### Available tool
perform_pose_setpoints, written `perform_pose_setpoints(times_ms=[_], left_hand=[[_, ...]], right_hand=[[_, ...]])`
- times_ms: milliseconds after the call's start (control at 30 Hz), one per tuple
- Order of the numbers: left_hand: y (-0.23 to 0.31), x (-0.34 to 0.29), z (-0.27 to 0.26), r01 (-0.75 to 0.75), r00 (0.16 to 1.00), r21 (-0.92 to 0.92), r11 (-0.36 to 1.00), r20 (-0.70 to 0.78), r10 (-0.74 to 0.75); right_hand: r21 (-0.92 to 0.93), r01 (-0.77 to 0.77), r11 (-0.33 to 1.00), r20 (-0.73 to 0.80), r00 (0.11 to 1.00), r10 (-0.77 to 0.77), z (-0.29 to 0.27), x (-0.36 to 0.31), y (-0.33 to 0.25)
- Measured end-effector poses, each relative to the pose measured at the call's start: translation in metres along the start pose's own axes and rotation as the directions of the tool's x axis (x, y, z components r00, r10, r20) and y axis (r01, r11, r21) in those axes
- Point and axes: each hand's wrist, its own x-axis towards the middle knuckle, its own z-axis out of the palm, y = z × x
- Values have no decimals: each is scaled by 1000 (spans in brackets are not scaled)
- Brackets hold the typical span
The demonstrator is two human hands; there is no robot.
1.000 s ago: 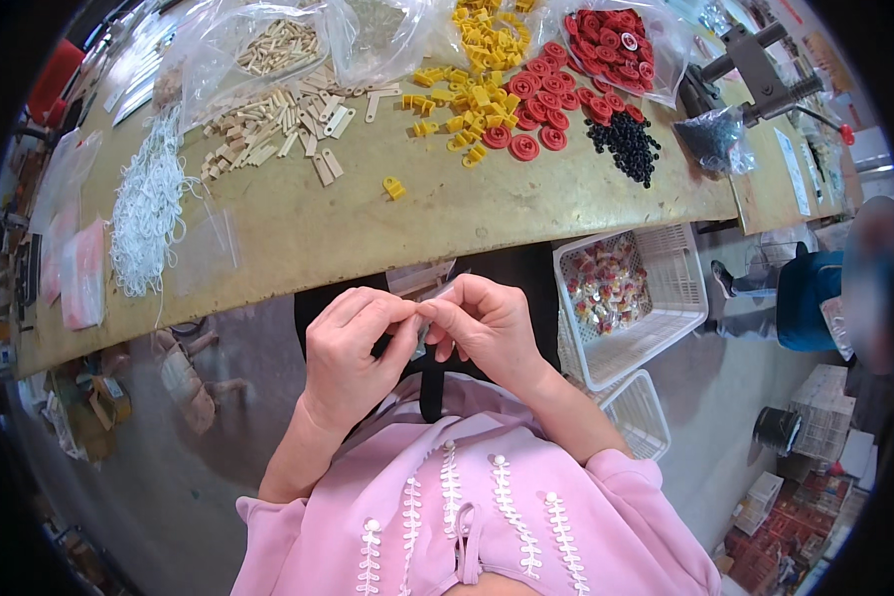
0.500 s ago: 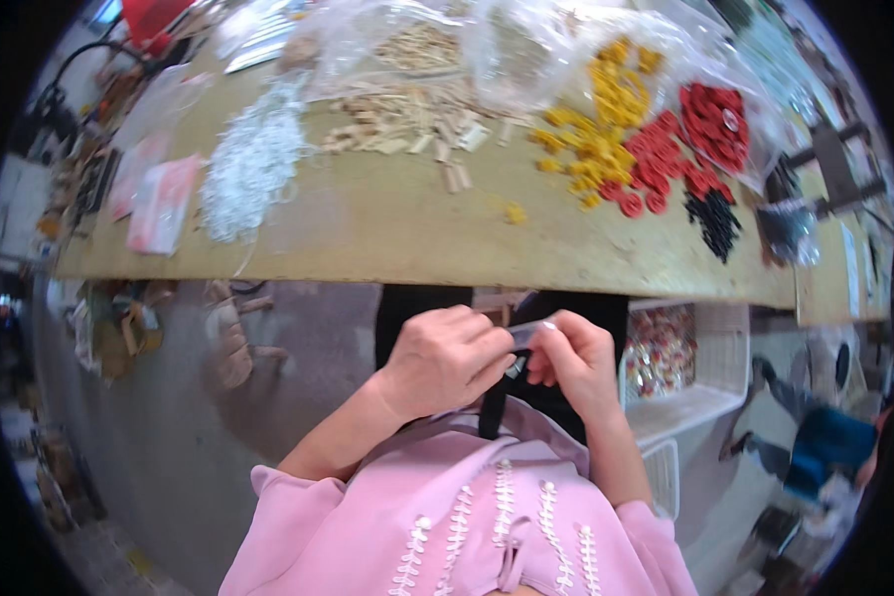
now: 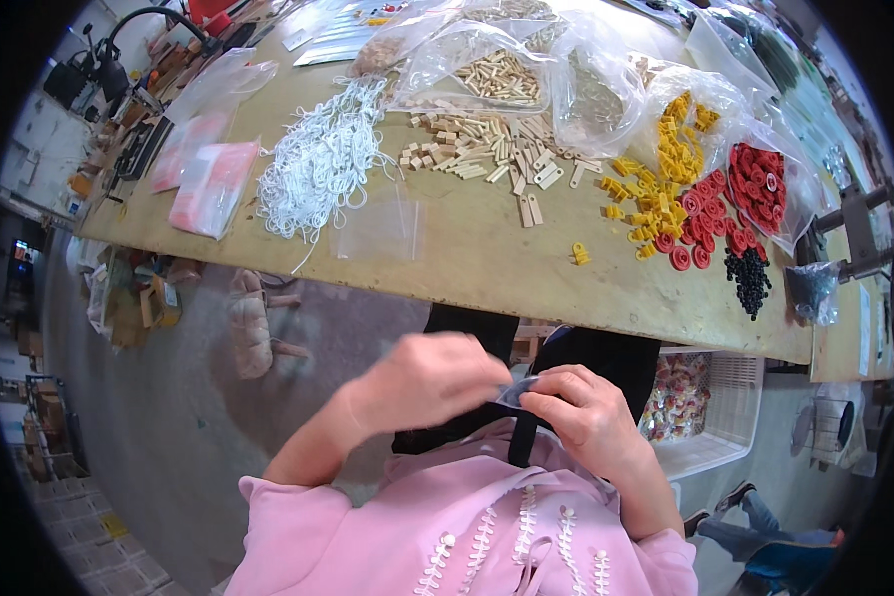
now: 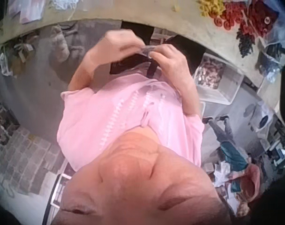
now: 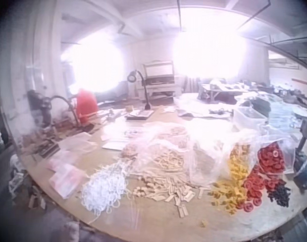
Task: The person assembles small craft kits by placing wooden tags, yellow plastic pieces, and red buttons into clear plastic bags. They pick each item from a table, insert it into a bag, and set the bag aside. The process is repeated for multiple bags.
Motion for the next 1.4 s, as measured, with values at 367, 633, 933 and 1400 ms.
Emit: perform_pose_setpoints(times_ms=[367,633,933,1400], left_hand=[[-176,40,-130,718,695,467,516,-512,-505],[-165,12,-147,517,539,-223,826,-665,-517],[-20,24,-44,248,727,-586,772,-414,-548],[30,23,27,116,988,422,899,43,-148]], right_hand=[[60,-153,986,-46,987,156,16,-6,-3],[48,-191,981,-89,977,194,16,-9,5],[39,-129,991,-131,983,133,18,11,8],[136,-131,982,-153,976,152,21,-11,5]])
